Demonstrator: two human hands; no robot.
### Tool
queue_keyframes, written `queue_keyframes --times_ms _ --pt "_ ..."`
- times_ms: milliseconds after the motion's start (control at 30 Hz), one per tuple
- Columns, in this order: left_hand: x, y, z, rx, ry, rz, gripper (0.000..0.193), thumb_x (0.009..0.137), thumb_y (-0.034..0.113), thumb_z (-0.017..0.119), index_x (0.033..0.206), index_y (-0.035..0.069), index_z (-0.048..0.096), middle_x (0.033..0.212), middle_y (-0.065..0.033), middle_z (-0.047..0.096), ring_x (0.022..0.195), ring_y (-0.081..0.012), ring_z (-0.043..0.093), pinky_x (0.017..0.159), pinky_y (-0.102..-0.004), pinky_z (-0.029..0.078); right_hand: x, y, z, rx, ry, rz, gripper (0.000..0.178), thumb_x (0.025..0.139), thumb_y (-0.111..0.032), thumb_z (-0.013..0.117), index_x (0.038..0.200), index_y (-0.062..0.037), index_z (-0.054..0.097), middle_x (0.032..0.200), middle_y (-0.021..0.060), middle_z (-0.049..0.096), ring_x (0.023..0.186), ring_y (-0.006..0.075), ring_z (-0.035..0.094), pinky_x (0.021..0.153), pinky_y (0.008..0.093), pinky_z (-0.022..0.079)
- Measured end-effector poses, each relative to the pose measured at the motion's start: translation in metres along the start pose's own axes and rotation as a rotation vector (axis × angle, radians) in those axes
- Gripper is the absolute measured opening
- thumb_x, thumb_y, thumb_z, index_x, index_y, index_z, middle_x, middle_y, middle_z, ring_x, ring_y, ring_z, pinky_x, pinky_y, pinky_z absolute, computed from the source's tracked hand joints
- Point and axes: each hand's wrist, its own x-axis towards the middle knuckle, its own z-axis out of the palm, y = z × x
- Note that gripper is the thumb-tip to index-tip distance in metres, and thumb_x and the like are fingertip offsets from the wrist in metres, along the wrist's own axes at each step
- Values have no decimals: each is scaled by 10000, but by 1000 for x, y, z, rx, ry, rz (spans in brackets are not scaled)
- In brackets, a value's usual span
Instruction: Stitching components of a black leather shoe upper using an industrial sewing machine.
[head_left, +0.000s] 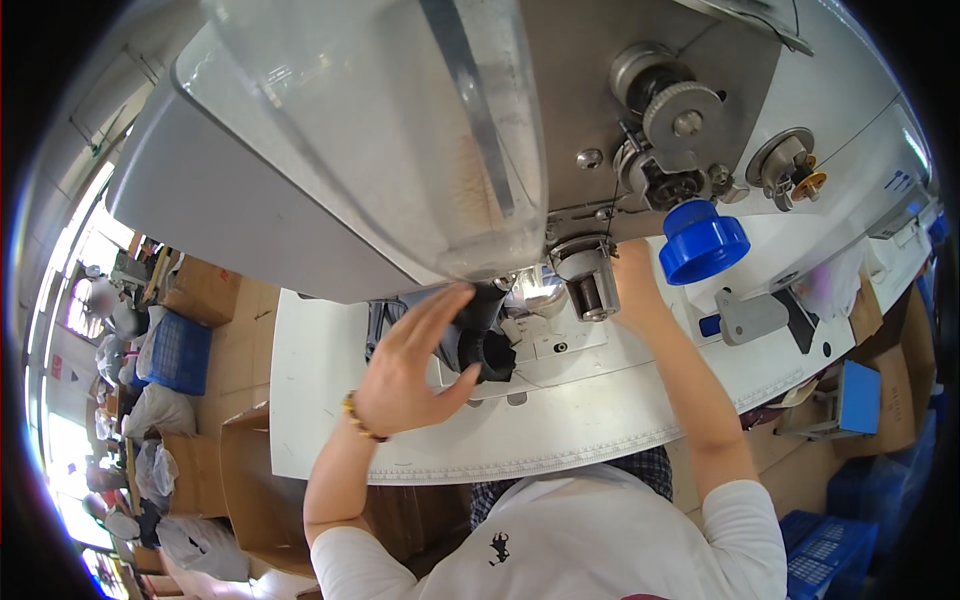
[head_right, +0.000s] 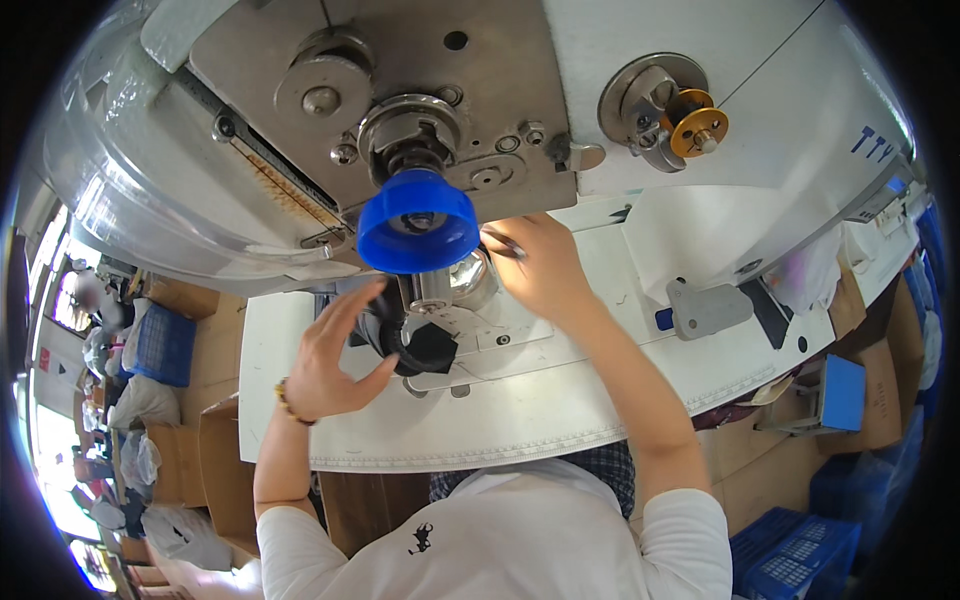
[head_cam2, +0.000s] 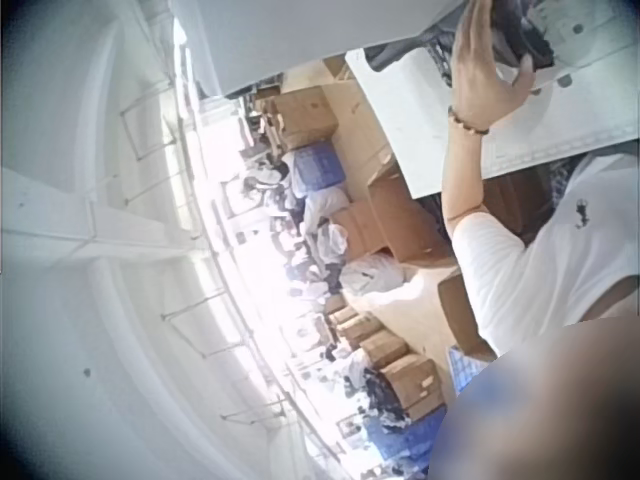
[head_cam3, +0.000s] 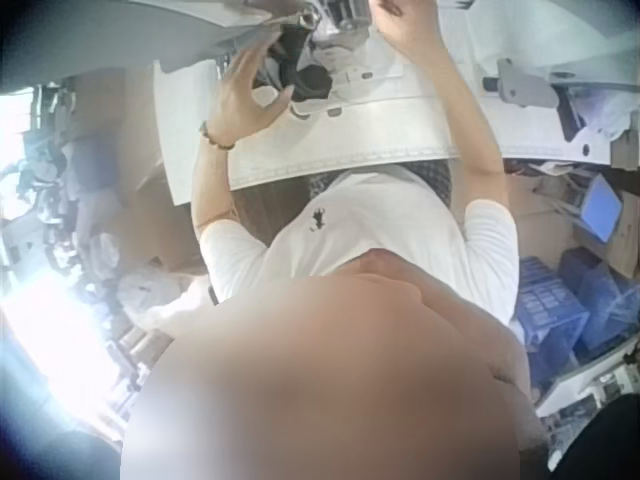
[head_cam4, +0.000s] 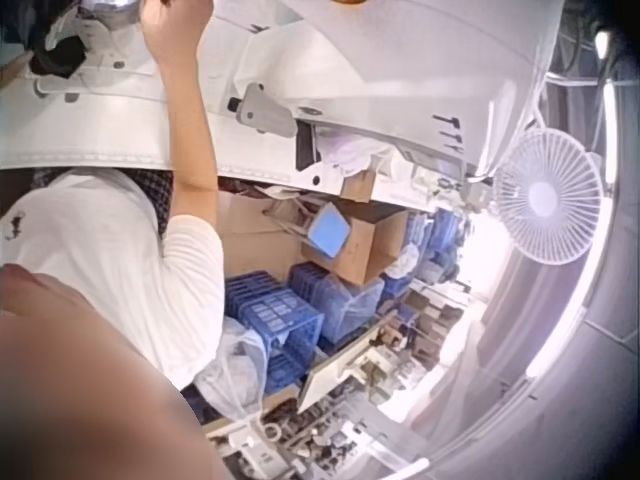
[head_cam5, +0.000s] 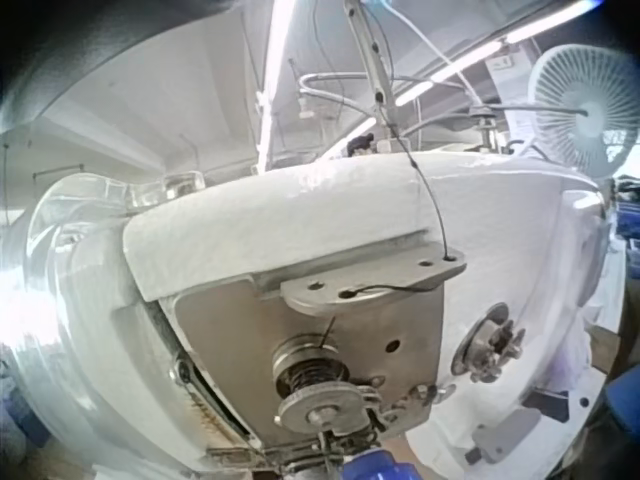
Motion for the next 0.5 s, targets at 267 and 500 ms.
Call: queue_keyframes --times_ms 267,500 --pt "-16 -35 -3 455 -403 -114 927 503 88 708 1299 51 234 1294 -196 249 1176 -361 264 978 -479 197 -66 -60 67 209 -110 52 151 683 -97 657 769 -26 556 629 115 567 535 225 563 483 275 432" --pt "2 -6 -21 374 -366 108 707 557 -17 536 1236 107 387 1266 -106 374 1142 -284 374 951 -444 283 -75 -58 66 949 -318 640 154 772 -72 572 898 11 543 748 53 615 636 109 586 549 244 456"
